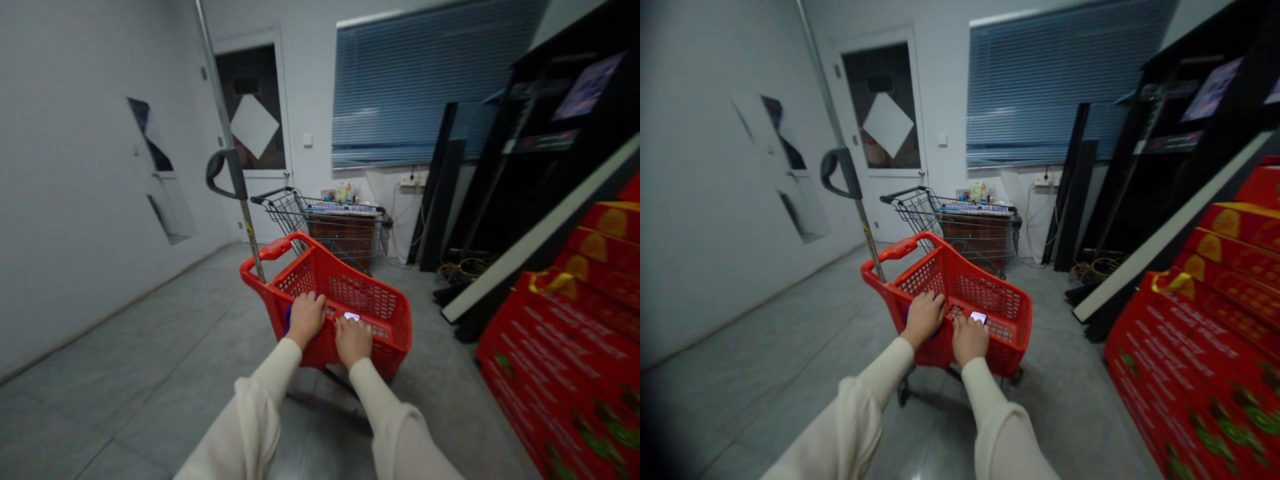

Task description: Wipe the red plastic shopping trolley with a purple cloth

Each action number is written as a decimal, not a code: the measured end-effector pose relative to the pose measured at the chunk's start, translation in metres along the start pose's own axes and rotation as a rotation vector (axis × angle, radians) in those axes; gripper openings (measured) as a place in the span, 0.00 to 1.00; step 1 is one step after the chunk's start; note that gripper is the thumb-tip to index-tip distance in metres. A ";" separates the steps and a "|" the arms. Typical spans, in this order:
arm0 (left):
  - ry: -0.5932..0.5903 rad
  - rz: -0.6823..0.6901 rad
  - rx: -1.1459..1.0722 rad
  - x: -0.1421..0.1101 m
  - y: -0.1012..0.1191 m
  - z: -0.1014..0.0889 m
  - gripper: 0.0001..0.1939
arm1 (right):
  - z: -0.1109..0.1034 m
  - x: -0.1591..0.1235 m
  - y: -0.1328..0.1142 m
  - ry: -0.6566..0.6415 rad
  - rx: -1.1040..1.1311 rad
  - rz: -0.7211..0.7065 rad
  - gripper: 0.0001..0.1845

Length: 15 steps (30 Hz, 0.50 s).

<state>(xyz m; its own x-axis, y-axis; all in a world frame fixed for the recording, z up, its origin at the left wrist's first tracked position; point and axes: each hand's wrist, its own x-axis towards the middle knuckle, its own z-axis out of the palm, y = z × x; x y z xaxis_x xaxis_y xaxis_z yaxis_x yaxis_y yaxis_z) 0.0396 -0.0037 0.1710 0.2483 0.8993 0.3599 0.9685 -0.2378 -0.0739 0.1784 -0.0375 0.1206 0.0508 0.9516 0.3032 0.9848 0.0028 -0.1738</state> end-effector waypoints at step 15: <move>-0.040 -0.024 0.071 0.012 -0.030 -0.014 0.14 | 0.003 -0.003 -0.002 0.017 0.038 0.019 0.22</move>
<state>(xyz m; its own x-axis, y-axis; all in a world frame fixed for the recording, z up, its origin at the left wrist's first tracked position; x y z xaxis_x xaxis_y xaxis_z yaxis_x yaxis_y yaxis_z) 0.0135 0.0087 0.1907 0.2238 0.9188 0.3252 0.9728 -0.1902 -0.1320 0.1759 -0.0394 0.1171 0.0727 0.9463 0.3150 0.9767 -0.0035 -0.2147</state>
